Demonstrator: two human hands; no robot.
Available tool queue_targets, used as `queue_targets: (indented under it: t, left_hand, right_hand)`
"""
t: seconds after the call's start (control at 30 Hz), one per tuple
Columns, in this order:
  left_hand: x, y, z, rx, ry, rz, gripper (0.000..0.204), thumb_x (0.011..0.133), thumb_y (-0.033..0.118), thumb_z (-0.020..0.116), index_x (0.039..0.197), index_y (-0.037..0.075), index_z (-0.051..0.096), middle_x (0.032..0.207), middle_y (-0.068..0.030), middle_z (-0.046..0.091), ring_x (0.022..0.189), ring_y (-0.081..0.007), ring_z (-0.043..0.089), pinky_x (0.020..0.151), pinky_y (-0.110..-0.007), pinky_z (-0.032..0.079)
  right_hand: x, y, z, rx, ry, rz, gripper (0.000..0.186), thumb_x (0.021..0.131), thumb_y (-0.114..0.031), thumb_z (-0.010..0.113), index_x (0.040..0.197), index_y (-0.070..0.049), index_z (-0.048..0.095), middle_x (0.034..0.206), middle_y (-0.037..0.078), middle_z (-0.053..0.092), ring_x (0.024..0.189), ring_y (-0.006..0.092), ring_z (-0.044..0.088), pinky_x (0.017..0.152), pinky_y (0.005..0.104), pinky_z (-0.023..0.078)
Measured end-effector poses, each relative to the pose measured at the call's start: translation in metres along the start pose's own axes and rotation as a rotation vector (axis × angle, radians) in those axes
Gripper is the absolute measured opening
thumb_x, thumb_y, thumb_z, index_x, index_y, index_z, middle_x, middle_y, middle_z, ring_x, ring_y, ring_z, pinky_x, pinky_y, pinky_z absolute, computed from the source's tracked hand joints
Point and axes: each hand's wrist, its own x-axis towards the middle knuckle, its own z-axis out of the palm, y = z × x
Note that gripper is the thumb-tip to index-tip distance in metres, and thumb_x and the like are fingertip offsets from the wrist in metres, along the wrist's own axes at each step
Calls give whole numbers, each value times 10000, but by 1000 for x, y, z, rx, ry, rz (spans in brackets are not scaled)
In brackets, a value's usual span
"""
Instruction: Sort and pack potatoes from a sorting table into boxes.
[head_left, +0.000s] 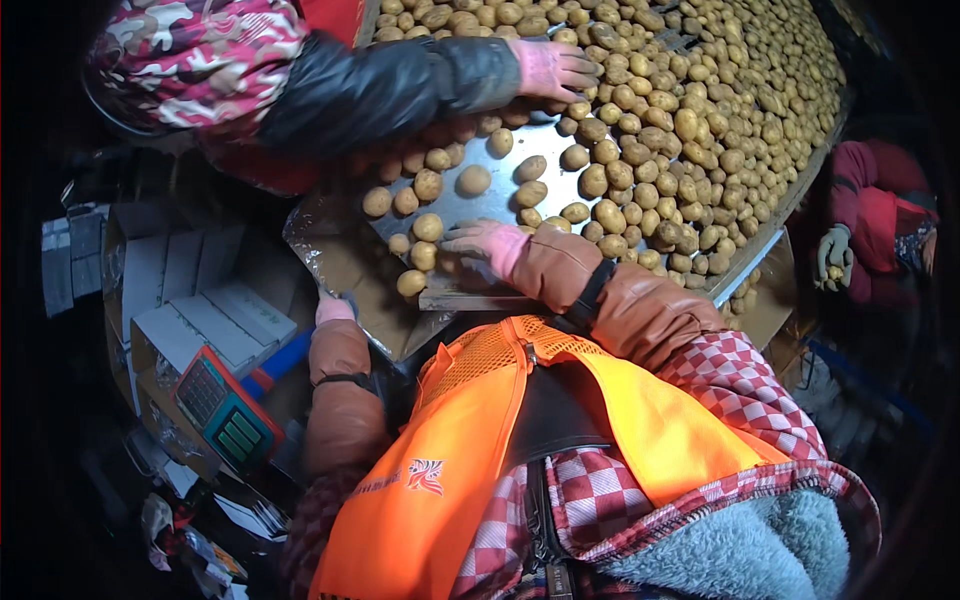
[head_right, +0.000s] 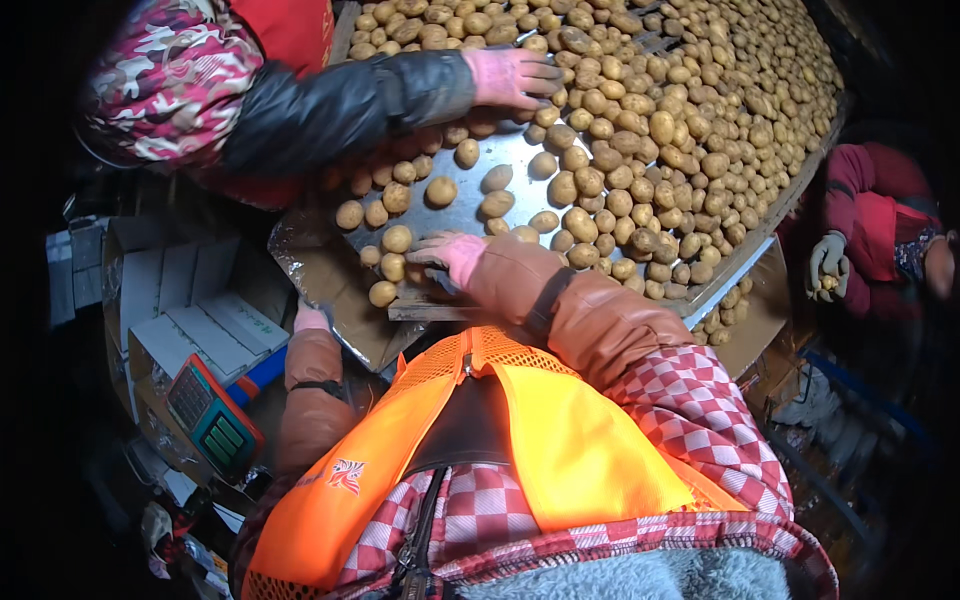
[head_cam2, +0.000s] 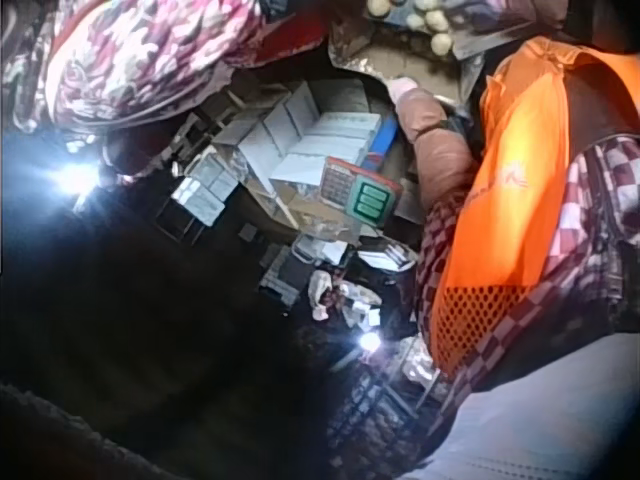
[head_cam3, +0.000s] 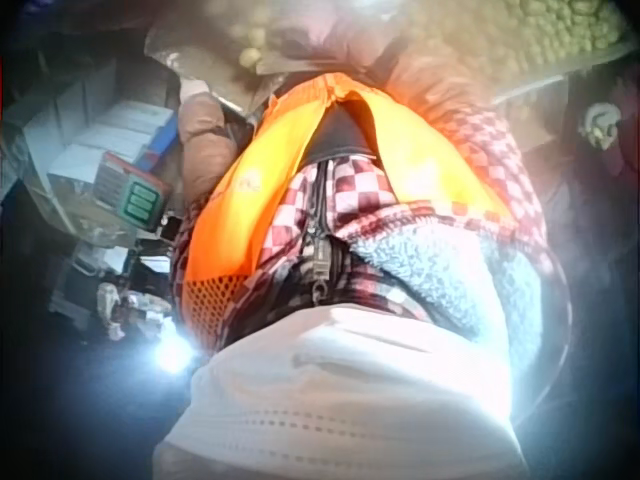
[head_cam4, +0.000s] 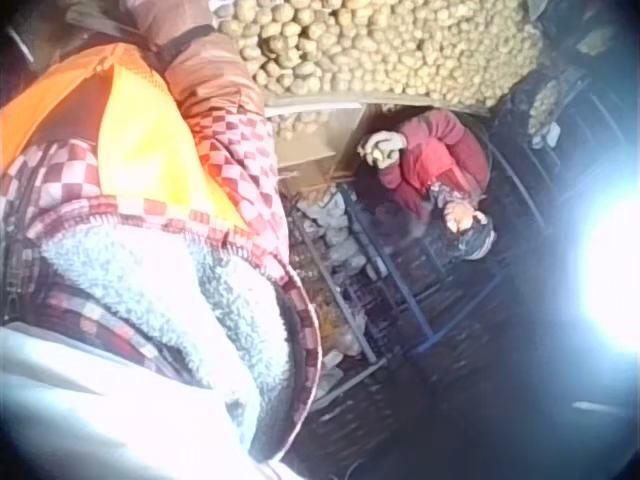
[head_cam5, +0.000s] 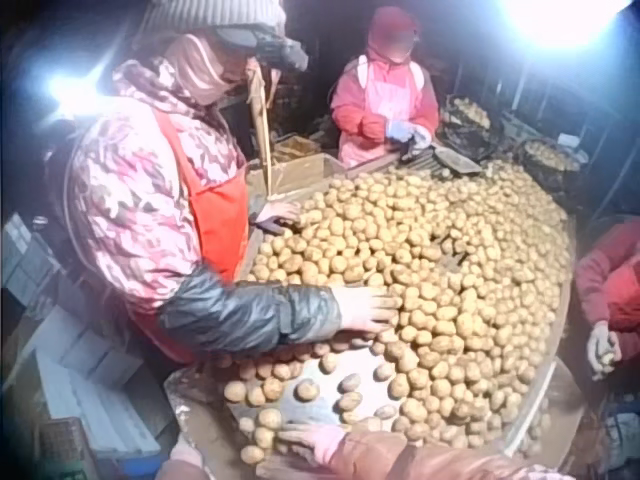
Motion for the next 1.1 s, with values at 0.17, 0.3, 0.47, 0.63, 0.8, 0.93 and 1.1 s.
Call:
queue_targets:
  t: [0.17,0.3,0.47,0.63,0.8,0.93,1.1]
  left_hand:
    - [-71,165,-29,-410,270,842,462,870,213,682,1303,78,591,1146,-191,653,1107,-387,583,969,-452,462]
    - [-93,281,-22,-38,287,1207,525,884,96,597,1397,163,504,1315,-249,555,1230,-400,523,1041,-429,425]
    - [-105,269,-17,106,-44,1113,528,863,54,563,1373,186,531,1347,-186,549,1277,-344,504,1056,-414,424]
    - [-121,222,-12,273,17,866,477,847,200,657,1317,219,580,1368,-117,530,1289,-352,458,1051,-443,424]
    - [-121,206,-2,140,60,1034,571,829,204,673,1375,282,523,1444,-51,455,1317,-356,403,1113,-482,331]
    - [-124,196,-4,263,235,990,569,820,373,718,1348,230,561,1440,-93,472,1357,-379,379,1124,-496,321]
    - [-174,211,20,163,336,1244,662,792,514,719,1361,214,565,1458,-142,468,1421,-354,329,1144,-622,184]
  right_hand:
    - [-67,22,-51,154,515,72,404,722,8,626,1114,-86,646,1052,172,642,965,366,608,859,432,489]
    - [-107,38,-98,-700,770,704,510,800,-255,718,1286,-167,591,1345,162,538,1288,394,447,1009,522,424]
    - [-110,26,-87,-491,405,1043,818,769,-390,780,1467,-248,377,1470,160,398,1363,393,359,1011,643,381]
    - [-92,15,-53,-259,417,651,639,839,-262,664,1438,-243,446,1423,181,472,1217,455,505,1002,489,456]
    - [-90,17,-49,-125,369,329,454,812,-127,647,1262,-155,599,1291,158,585,1177,375,557,997,437,460]
    - [-146,14,-83,-312,739,387,309,811,-122,688,1119,-109,667,1205,127,650,1092,356,597,946,454,479]
    - [-212,0,-95,-659,462,1231,679,791,-364,757,1410,-278,492,1539,140,333,1398,418,300,1051,614,346]
